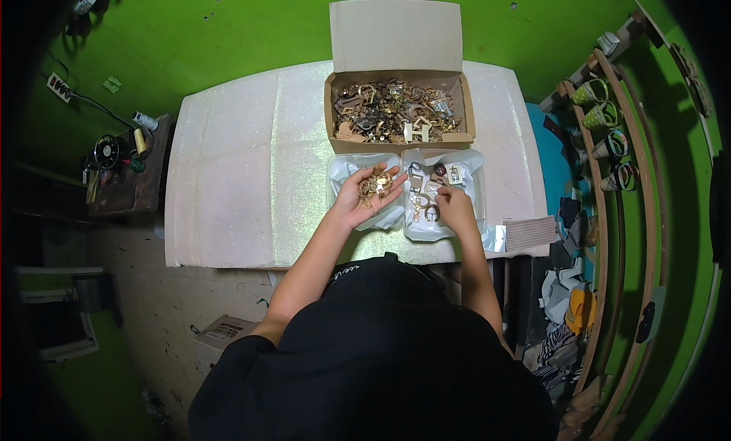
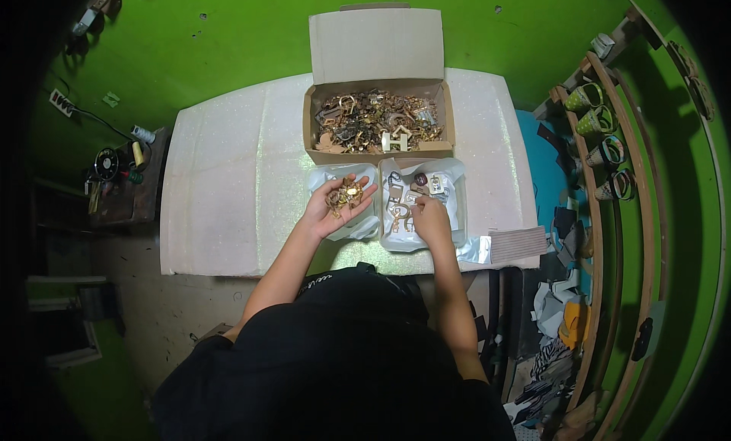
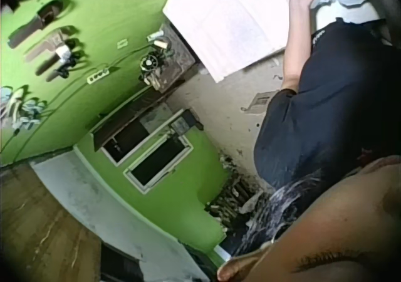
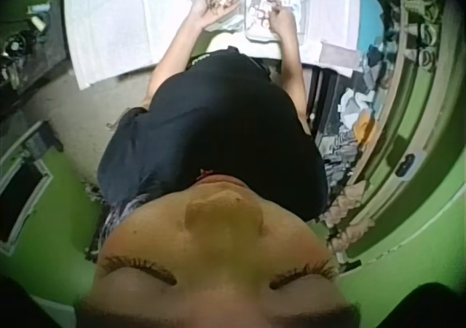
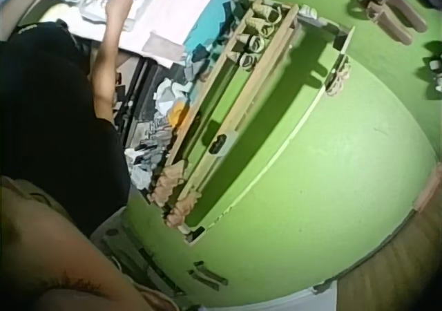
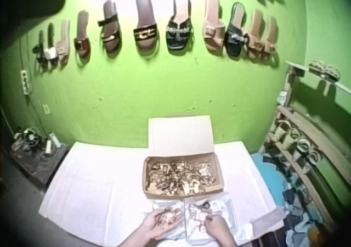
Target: Sorting various metal shoe buckles and ornaments from a box into separate containers.
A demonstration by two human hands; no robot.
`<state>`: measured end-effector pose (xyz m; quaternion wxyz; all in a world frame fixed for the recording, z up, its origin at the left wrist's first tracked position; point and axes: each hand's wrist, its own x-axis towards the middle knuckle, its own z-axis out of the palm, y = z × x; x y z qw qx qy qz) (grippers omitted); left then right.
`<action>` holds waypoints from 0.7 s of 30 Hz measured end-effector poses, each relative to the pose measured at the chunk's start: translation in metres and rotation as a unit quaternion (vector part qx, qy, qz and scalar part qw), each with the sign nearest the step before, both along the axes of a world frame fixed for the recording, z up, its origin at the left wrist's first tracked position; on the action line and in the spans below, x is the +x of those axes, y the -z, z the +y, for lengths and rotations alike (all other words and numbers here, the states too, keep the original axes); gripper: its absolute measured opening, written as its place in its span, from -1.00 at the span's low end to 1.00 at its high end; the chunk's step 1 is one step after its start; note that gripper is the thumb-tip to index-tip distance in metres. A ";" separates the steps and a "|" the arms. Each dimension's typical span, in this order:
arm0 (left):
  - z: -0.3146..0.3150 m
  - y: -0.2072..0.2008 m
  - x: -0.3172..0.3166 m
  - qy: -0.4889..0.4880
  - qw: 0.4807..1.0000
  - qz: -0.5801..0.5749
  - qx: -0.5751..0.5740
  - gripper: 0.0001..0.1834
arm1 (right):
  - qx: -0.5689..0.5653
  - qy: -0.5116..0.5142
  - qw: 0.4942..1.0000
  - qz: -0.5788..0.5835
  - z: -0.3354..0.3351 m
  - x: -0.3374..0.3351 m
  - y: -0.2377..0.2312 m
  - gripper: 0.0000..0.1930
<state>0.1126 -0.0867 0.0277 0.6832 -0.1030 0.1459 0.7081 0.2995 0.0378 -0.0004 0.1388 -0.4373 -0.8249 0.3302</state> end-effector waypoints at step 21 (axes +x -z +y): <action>0.003 -0.028 0.007 -0.014 0.994 0.101 0.051 -0.69 | 0.189 -0.222 0.931 0.222 -0.069 -0.079 -0.085 -0.84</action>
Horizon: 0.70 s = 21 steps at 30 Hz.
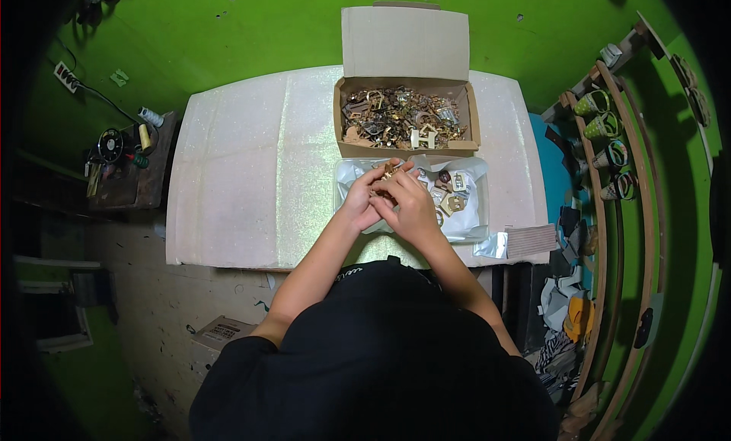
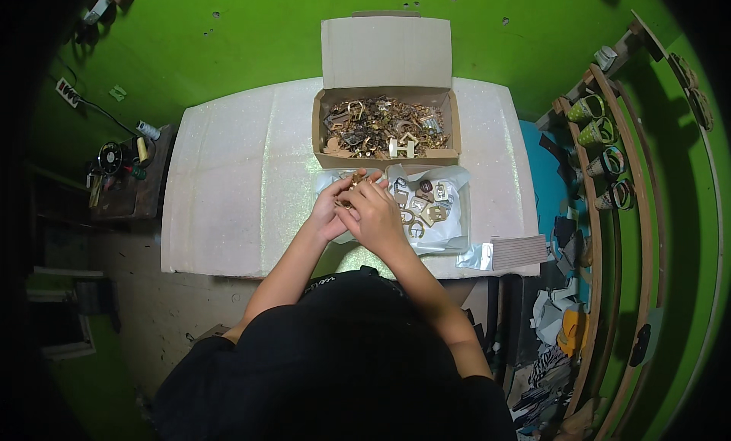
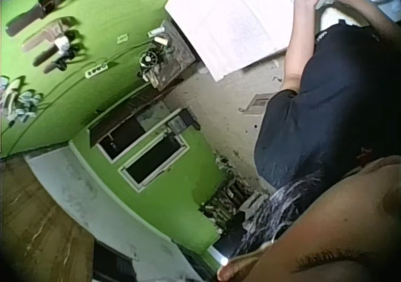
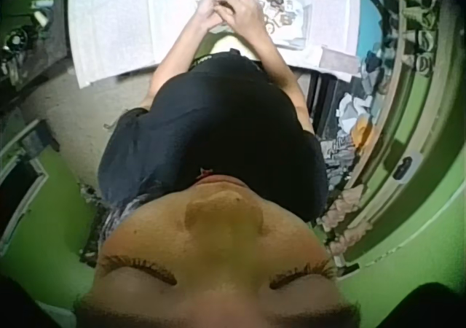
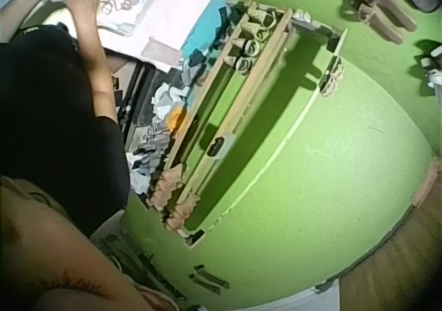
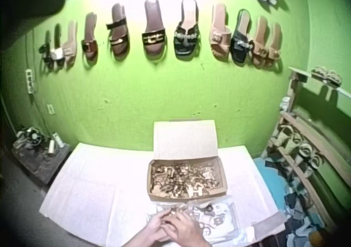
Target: Sorting various metal shoe buckles and ornaments from a box into separate containers.
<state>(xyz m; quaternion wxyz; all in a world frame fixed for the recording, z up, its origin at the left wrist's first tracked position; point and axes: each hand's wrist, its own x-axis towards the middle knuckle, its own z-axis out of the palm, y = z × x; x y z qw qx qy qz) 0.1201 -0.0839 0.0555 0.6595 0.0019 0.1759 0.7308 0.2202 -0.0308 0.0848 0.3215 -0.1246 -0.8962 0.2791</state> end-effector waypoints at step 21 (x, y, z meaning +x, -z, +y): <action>-0.005 0.017 -0.011 0.004 0.998 -0.060 -0.004 -0.70 | -0.689 0.144 0.697 0.135 0.050 0.058 0.036 -0.79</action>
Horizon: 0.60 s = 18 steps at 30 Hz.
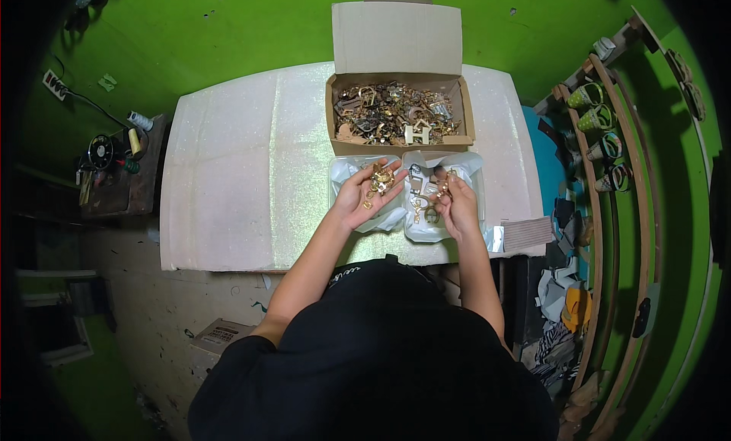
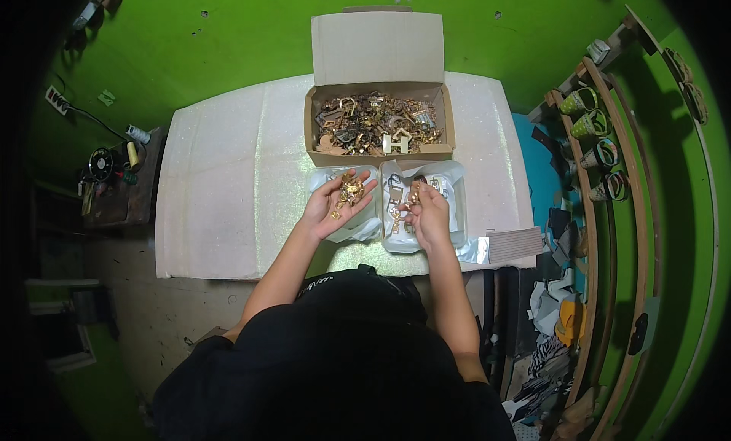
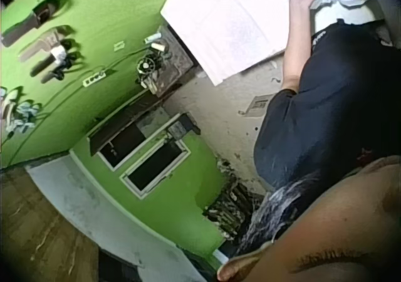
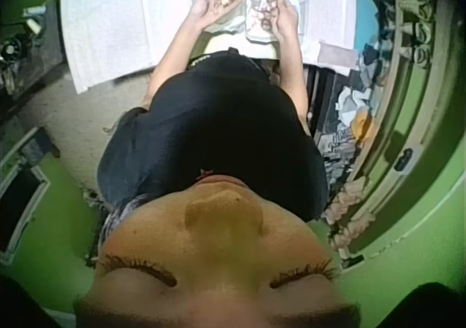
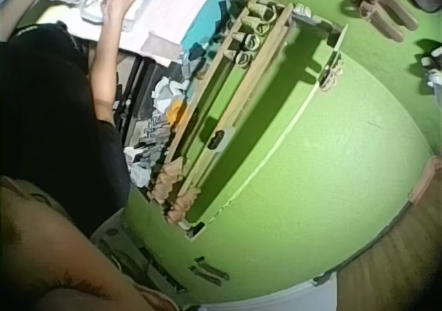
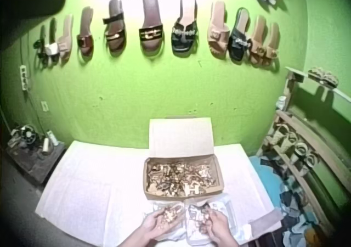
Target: Sorting various metal shoe buckles and ornaments from a box into separate containers.
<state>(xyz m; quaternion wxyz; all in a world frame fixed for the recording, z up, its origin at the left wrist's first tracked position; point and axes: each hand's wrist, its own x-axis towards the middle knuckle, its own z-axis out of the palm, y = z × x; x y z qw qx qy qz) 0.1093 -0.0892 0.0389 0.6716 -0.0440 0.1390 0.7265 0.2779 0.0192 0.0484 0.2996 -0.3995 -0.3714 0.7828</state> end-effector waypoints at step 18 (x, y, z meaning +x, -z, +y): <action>-0.001 0.001 -0.005 0.011 1.000 0.005 0.014 -0.67 | 0.499 -0.120 0.747 -0.423 0.019 0.019 0.046 -0.67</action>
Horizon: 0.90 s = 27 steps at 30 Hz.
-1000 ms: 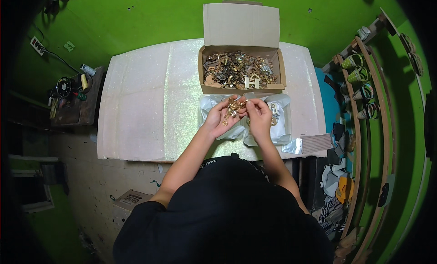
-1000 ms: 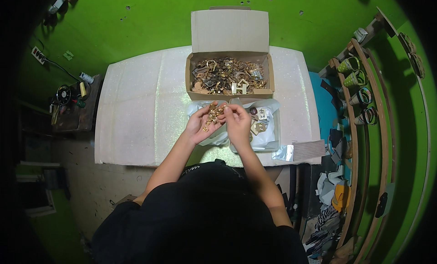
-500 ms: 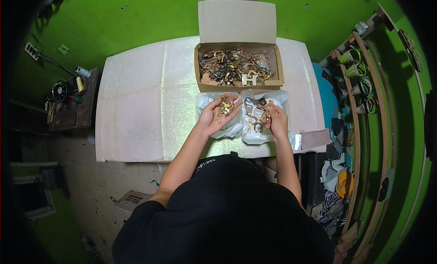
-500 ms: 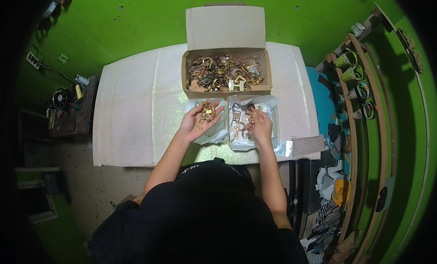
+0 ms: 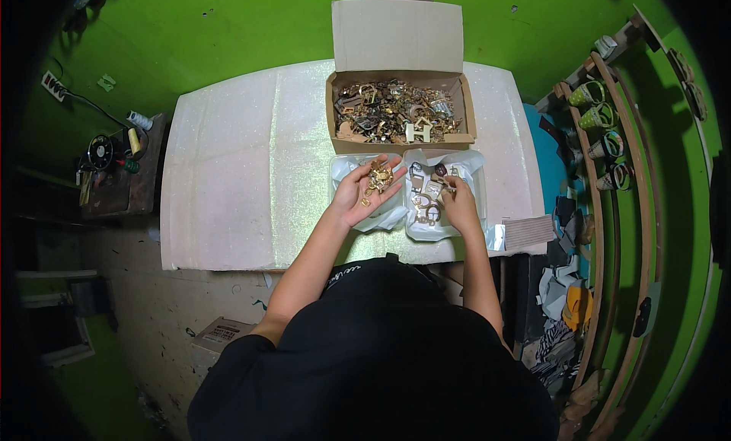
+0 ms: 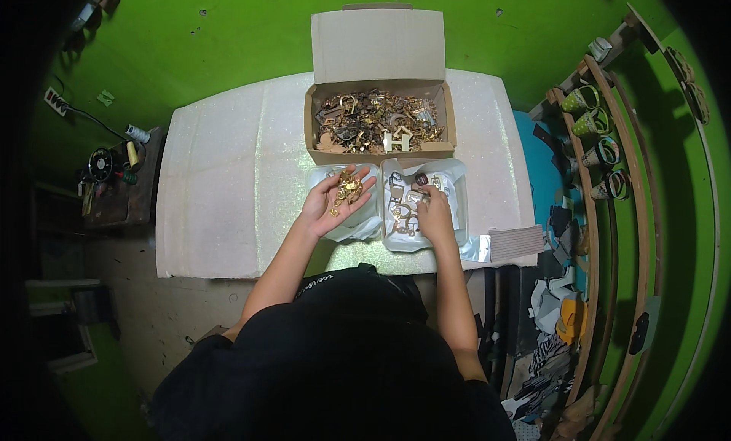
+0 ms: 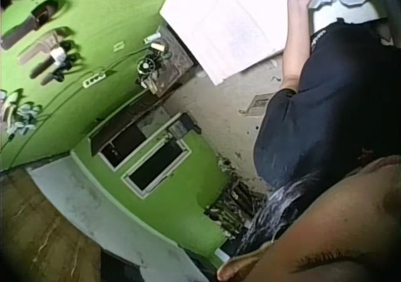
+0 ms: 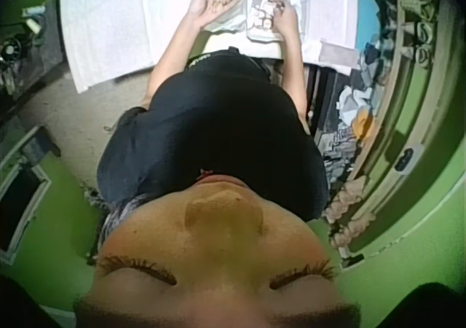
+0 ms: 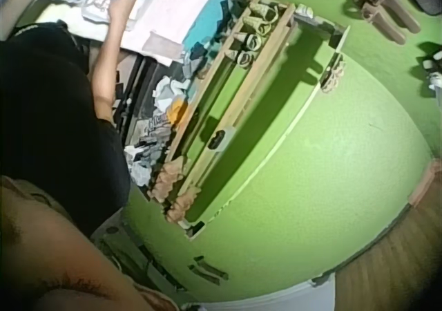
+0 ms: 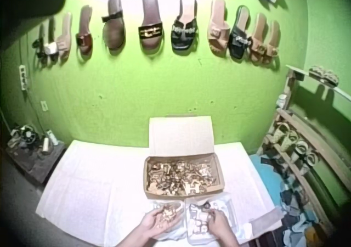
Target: Sorting various metal shoe buckles and ornaments from a box into separate containers.
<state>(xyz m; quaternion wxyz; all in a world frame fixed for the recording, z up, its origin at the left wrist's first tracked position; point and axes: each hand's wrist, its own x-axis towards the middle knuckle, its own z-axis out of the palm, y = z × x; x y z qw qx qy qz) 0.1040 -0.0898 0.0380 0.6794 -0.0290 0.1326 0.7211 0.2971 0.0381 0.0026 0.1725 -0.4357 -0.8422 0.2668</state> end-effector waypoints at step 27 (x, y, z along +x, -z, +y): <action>-0.008 0.001 0.004 -0.007 0.999 0.012 0.049 -0.65 | 0.093 -0.258 0.947 0.166 -0.040 -0.066 -0.071 -0.84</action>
